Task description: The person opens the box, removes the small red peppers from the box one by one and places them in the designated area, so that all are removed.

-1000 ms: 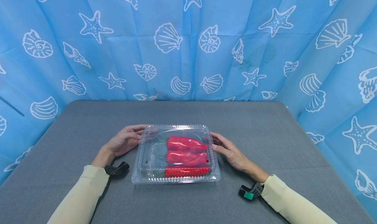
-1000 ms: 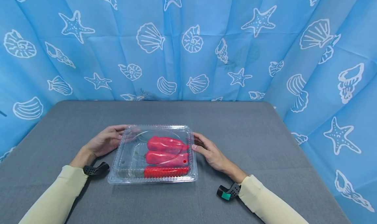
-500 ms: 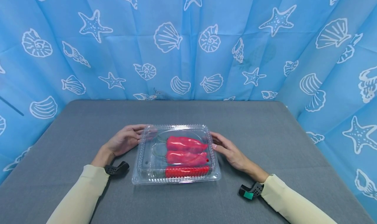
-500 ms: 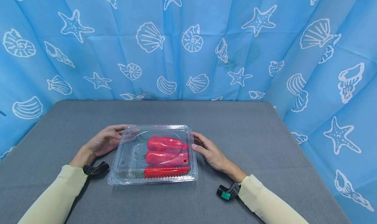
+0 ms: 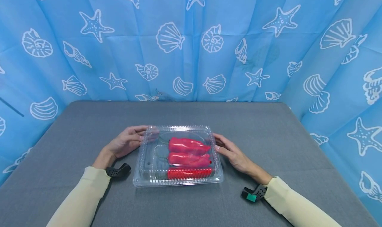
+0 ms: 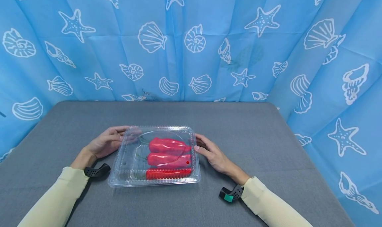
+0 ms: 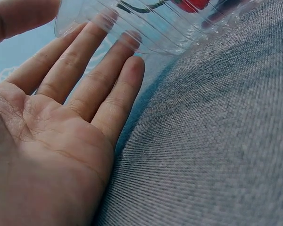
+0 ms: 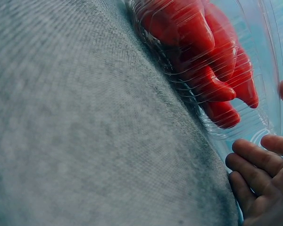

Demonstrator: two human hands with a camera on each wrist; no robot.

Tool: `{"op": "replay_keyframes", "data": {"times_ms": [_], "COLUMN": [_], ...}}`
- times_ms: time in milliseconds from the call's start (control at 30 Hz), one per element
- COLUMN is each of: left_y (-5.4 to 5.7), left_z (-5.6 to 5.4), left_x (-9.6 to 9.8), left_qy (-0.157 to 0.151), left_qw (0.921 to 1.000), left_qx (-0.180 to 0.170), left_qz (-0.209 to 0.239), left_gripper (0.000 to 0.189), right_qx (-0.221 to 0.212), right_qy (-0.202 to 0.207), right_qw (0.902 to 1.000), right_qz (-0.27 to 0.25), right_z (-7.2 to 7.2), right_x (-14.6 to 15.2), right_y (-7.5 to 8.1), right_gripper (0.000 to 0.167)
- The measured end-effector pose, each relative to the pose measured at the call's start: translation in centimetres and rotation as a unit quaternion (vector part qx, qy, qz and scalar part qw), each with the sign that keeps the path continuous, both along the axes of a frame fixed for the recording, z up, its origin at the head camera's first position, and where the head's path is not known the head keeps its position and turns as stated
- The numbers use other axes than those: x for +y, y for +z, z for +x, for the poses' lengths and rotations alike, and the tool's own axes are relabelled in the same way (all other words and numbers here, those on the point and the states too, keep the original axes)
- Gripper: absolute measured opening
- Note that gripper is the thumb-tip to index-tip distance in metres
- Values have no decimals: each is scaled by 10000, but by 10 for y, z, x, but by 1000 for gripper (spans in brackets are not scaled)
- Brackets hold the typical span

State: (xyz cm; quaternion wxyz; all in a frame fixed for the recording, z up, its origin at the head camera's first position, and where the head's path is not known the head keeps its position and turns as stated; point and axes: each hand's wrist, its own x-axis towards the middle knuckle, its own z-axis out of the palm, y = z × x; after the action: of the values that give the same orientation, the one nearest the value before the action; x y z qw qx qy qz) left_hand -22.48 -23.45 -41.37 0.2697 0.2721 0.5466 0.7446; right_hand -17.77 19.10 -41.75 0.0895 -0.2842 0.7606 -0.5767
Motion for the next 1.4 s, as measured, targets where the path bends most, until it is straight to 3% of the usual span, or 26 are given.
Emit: {"op": "replay_keyframes", "data": {"times_ms": [333, 600, 800, 1000, 1200, 1400], "left_y": [-1, -1, 1, 1, 0, -1], "left_z": [0, 1, 4, 4, 3, 3], "left_x": [1, 3, 6, 8, 8, 8], "left_qy": [-177, -249, -125, -69, 77, 24], "left_qw": [9991, 9992, 9993, 9989, 9985, 9989], "left_qx": [342, 223, 83, 188, 108, 93], "left_qz": [-183, -204, -349, -417, -537, -460], "left_gripper": [52, 52, 49, 51, 53, 51], "right_qx": [-62, -215, -223, -75, 51, 450], "right_qy": [16, 35, 82, 104, -158, -554], "right_qw": [9999, 9997, 9997, 9999, 9998, 9973], "right_qz": [100, 114, 59, 25, -108, 158], "right_z": [0, 1, 2, 2, 1, 4], "right_x": [0, -1, -1, -1, -1, -1], "right_y": [1, 3, 5, 3, 3, 14], "right_gripper": [54, 56, 56, 55, 54, 55]}}
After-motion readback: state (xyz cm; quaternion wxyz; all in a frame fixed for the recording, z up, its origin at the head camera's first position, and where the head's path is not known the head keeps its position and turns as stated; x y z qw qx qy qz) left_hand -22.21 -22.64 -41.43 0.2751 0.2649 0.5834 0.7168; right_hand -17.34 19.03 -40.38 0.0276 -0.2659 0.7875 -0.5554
